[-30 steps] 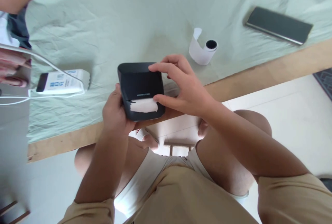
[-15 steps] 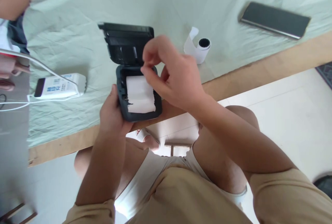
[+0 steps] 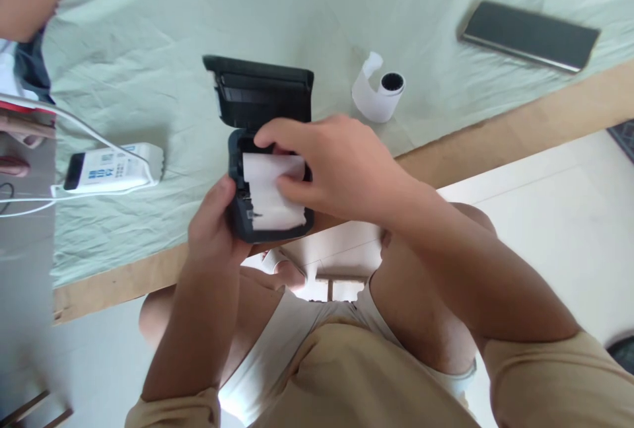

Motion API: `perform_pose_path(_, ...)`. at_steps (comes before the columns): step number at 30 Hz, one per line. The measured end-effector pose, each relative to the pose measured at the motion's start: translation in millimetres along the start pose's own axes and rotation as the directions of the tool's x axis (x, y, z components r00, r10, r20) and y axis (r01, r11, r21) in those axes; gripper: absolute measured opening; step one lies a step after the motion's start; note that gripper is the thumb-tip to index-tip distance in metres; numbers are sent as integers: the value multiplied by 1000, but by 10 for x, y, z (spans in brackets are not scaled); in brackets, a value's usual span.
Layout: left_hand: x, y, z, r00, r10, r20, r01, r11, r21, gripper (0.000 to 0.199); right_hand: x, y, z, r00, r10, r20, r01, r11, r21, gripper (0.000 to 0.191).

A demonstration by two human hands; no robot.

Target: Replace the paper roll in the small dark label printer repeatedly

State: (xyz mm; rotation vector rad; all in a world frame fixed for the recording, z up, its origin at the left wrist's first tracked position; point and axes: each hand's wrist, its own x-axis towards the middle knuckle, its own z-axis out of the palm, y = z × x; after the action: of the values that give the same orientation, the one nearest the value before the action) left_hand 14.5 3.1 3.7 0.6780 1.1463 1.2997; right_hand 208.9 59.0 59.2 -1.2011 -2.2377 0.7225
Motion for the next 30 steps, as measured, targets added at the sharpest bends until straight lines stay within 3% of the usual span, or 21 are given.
perform_pose_path(1, 10, 3, 12, 1000, 0, -21, -1, 1000, -19, 24, -20, 40, -26, 997, 10, -73, 3, 984, 179, 40)
perform_pose_path(3, 31, 17, 39, 999, 6, -49, -9, 998, -55, 22, -37, 148, -49, 972, 118, -201, 3, 858, 513, 42)
perform_pose_path(5, 48, 34, 60, 999, 5, -44, -9, 996, -86, 23, -30, 279, -21, 937, 244, -251, -10, 735, 678, 35)
perform_pose_path(6, 53, 41, 66, 999, 1, -39, -5, 995, -98, 23, -23, 341, 8, 926, 284, -248, -32, 716, 698, 27)
perform_pose_path(8, 60, 49, 74, 999, -6, -50, 1, 994, -109, 24, -20, 442, 71, 929, 280, -242, -78, 788, 610, 16)
perform_pose_path(12, 60, 47, 80, 998, -6, -67, 1, 997, -76, 27, -54, 539, 141, 964, 53, -262, -4, 983, 185, 19)
perform_pose_path(14, 58, 46, 84, 999, 0, -32, -1, 999, -53, 30, -68, 576, 159, 970, -9, -243, 24, 998, 59, 22)
perform_pose_path(18, 51, 55, 93, 1000, 11, 2, -11, 999, -35, 33, -92, 617, 184, 974, 106, -199, -118, 992, -45, 47)
perform_pose_path(20, 46, 61, 95, 1000, 11, 4, -11, 999, -35, 33, -129, 576, 143, 964, 89, -251, -103, 994, -45, 52)
perform_pose_path(22, 42, 67, 95, 1000, 2, 5, -2, 999, -37, 32, -175, 524, 48, 920, 4, -393, -22, 999, -40, 39)
perform_pose_path(23, 41, 68, 93, 1000, -3, 4, 3, 999, -41, 31, -194, 517, -11, 875, -38, -483, 9, 998, -63, 30)
perform_pose_path(25, 42, 67, 90, 1000, -4, -12, 3, 999, -53, 29, -205, 582, -118, 788, -54, -614, -26, 992, -121, 22)
perform_pose_path(26, 44, 66, 88, 1000, -1, -26, 0, 998, -61, 26, -196, 656, -155, 772, -32, -635, -72, 988, -137, 24)
perform_pose_path(30, 52, 56, 84, 998, -5, -56, 2, 998, -58, 23, -123, 1046, -165, 870, 162, -465, -227, 970, -88, 39)
